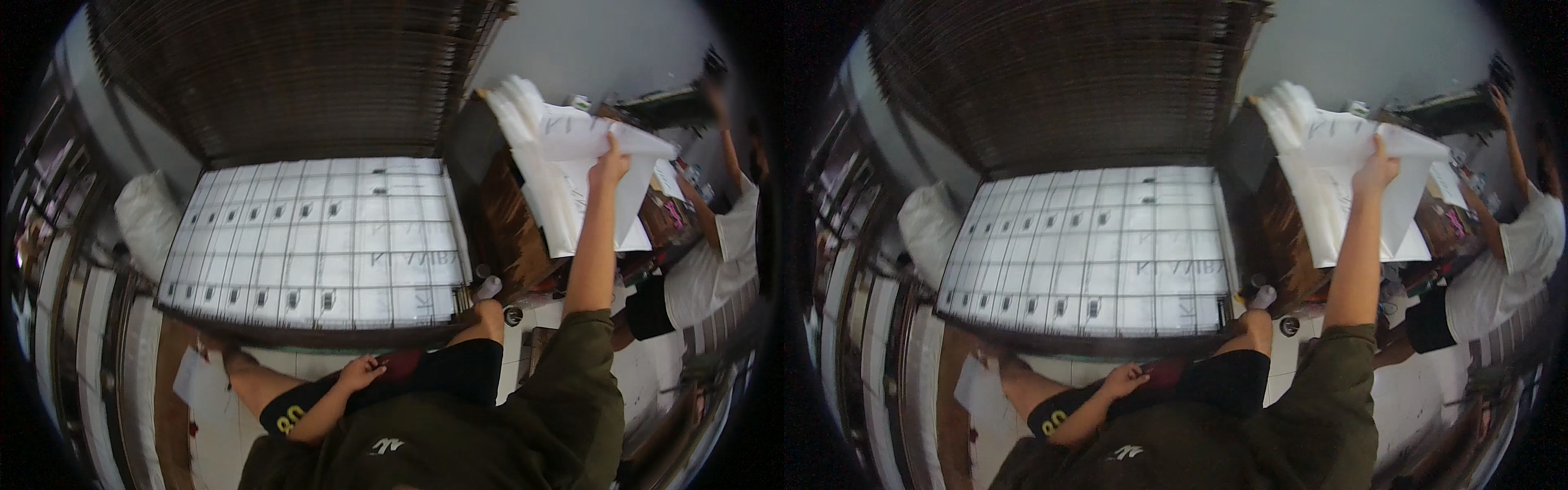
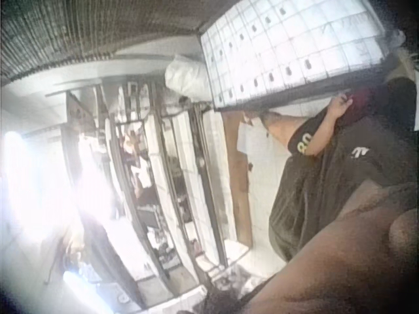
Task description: The person sits on the floor and repeatedly picks up white sheets of paper from a nearby table, placing them onto a large stack on a metal rack. The person handles the papers one by one, aligning them before adding them to the pile.
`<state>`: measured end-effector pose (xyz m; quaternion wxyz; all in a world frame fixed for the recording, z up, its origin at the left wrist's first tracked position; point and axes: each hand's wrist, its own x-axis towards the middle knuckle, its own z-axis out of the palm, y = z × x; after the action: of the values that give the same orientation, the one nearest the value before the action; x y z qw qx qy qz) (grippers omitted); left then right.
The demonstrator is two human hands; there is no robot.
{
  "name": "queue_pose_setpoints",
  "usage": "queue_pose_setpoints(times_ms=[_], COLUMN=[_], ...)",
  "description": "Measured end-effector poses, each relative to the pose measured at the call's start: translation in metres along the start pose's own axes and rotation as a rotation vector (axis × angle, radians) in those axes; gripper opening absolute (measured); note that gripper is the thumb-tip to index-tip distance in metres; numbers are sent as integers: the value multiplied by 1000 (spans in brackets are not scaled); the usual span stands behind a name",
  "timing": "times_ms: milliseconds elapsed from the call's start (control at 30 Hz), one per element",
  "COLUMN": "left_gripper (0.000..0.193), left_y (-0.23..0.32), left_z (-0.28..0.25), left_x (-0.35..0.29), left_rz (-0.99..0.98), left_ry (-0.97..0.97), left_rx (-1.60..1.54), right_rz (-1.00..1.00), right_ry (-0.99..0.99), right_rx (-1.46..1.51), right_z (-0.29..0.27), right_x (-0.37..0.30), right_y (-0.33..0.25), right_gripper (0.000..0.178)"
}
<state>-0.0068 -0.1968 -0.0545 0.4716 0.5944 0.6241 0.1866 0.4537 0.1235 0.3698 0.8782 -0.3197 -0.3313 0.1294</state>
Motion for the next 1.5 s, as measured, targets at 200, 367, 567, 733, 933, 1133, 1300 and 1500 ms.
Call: queue_pose_setpoints(times_ms=[200,367,567,733,933,1133,1300,1500], left_gripper=[51,49,46,48,55,61,58,52], left_y=[7,24,37,48,62,89,105,69], left_z=[1,1,-9,-22,-41,-54,-69,-65], left_x=[-22,-48,-66,-66,-56,-28,7,59], left_rz=[-34,25,43,36,113,266,398,414], left_ry=[-56,-101,-65,-191,-307,-409,-587,-452], left_rx=[86,146,177,196,350,453,502,389], right_rz=[70,193,193,296,229,82,64,-61], right_ry=[-523,-480,-826,-1185,-1661,-1971,-2335,-2345], right_rx=[230,76,-29,-234,-322,-458,-427,-295], right_z=[93,158,185,197,218,255,316,405], right_x=[-31,-109,-122,-178,-217,-271,-355,-428], right_y=[-75,-129,-86,-107,-102,-140,-151,-140], right_gripper=[34,70,76,66,28,48,54,56])
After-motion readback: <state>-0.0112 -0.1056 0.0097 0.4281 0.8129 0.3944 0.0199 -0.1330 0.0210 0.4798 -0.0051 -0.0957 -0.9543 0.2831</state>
